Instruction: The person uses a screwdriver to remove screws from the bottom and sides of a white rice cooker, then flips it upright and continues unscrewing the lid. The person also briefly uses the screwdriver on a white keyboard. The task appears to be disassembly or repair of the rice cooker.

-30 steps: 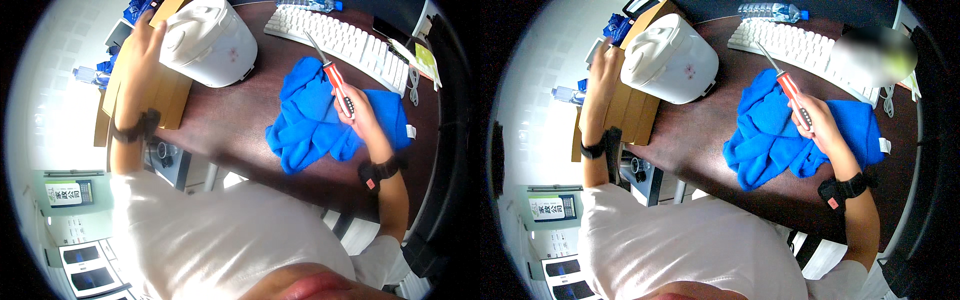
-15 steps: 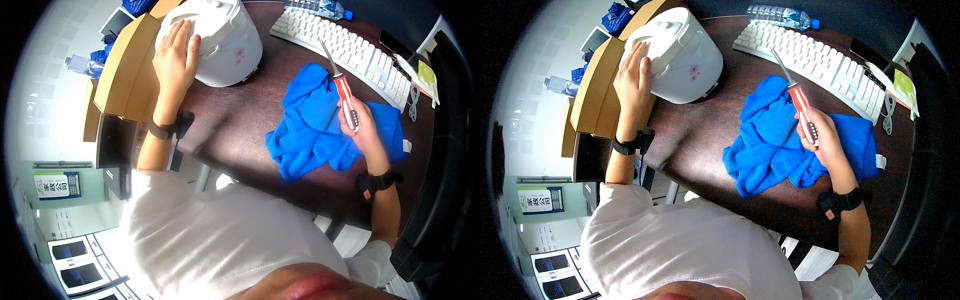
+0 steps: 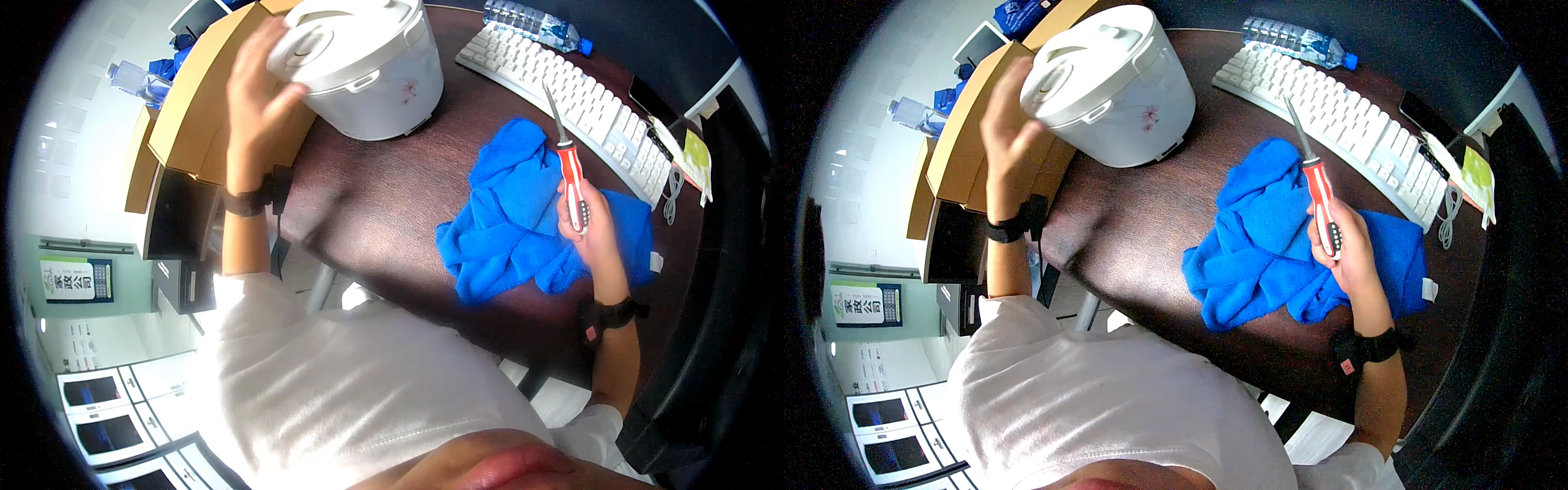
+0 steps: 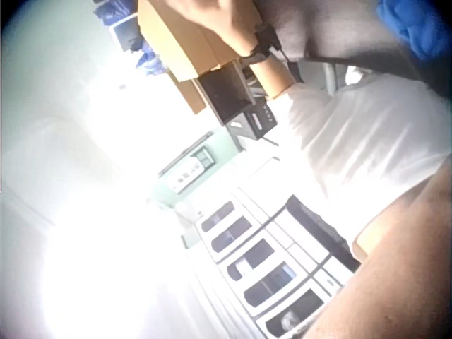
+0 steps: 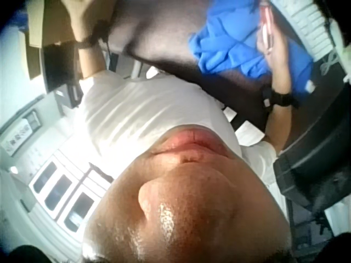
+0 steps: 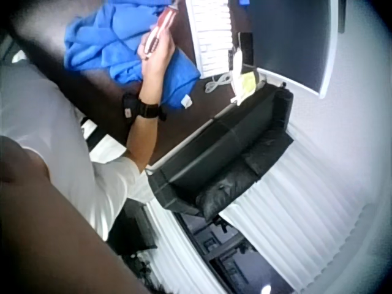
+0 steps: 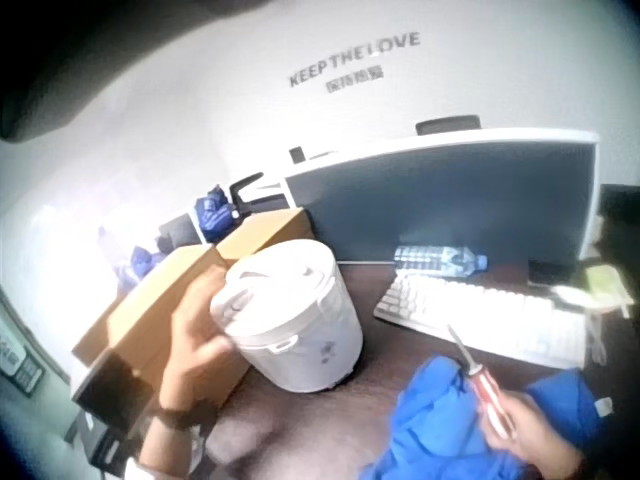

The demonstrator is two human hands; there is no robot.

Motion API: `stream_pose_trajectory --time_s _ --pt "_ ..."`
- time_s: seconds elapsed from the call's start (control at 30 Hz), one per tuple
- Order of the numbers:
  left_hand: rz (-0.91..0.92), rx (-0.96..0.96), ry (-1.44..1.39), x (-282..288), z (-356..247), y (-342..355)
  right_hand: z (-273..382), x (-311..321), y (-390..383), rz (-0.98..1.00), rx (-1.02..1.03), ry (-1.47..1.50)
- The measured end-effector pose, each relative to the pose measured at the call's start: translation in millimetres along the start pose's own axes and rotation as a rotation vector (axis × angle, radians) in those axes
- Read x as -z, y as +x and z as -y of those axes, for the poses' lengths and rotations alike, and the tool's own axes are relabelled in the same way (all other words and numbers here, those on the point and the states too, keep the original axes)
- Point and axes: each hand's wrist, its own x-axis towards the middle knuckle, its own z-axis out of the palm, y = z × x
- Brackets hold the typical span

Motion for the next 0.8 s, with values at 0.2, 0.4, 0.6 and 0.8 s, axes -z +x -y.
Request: stream_pose_trajectory --time_s 0.2,0.4,0.6,0.8 --pt "0.016 -0.024 0.32 -24.7 -0.7 -11.3 0.8 0.0 -2.0 -0.034 0.002 -0.029" --pt "-0.076 0.059 0.63 -48.6 -41.9 -7.7 0.5 0.2 -2.7 0.0 0.014 -0.031" --pt "-0.097 0.079 0.808 -88.7 -82.9 11.7 1.2 -1.7 -0.8 0.015 0.012 -0.036" --pt "-0.036 -0.069 0.439 -69.6 -68.1 7.0 0.7 1.2 -3.0 0.003 0.022 -0.099"
